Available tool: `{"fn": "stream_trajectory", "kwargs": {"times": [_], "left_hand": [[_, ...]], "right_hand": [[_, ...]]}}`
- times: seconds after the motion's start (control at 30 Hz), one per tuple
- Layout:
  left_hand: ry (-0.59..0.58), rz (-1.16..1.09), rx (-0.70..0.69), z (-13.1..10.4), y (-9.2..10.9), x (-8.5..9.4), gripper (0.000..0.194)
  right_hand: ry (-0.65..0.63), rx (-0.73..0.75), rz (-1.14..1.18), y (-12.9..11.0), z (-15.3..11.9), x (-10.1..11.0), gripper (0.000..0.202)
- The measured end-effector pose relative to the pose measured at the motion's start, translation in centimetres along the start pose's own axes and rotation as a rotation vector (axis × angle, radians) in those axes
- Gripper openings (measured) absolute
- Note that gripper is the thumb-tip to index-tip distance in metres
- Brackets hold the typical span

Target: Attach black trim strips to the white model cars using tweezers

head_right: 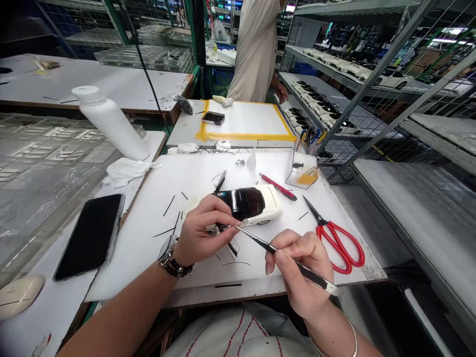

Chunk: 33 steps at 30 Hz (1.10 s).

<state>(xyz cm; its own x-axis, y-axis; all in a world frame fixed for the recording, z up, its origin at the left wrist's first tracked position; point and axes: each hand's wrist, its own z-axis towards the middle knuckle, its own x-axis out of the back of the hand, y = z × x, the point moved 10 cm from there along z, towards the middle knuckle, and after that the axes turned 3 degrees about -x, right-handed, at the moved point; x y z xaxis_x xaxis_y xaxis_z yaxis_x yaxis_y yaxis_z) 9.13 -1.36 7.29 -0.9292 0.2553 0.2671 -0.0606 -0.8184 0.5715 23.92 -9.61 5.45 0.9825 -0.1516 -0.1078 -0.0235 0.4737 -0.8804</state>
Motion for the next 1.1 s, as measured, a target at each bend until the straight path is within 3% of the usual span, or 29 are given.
{"fn": "stream_trajectory", "kwargs": {"times": [0.6,0.73,0.9,1.03,1.1], "left_hand": [[0.002,0.002,0.031,-0.1,-0.4,0.0,0.003],[0.009,-0.014,0.047,-0.1,-0.6,0.1,0.003],[-0.001,-0.029,0.042,0.0,-0.5,0.0,0.002],[-0.019,-0.035,0.047,0.0,-0.6,-0.1,0.001],[-0.038,-0.052,0.075,0.0,-1.0,-0.3,0.011]], "right_hand": [[0.024,0.039,-0.023,0.2,0.1,0.6,0.013],[-0.055,0.122,-0.075,-0.8,0.2,0.7,0.011],[-0.184,0.118,-0.175,-1.0,0.2,-0.1,0.024],[-0.163,0.124,-0.152,-1.0,0.3,0.1,0.023],[-0.129,0.125,-0.132,-0.9,0.5,0.5,0.020]]}}
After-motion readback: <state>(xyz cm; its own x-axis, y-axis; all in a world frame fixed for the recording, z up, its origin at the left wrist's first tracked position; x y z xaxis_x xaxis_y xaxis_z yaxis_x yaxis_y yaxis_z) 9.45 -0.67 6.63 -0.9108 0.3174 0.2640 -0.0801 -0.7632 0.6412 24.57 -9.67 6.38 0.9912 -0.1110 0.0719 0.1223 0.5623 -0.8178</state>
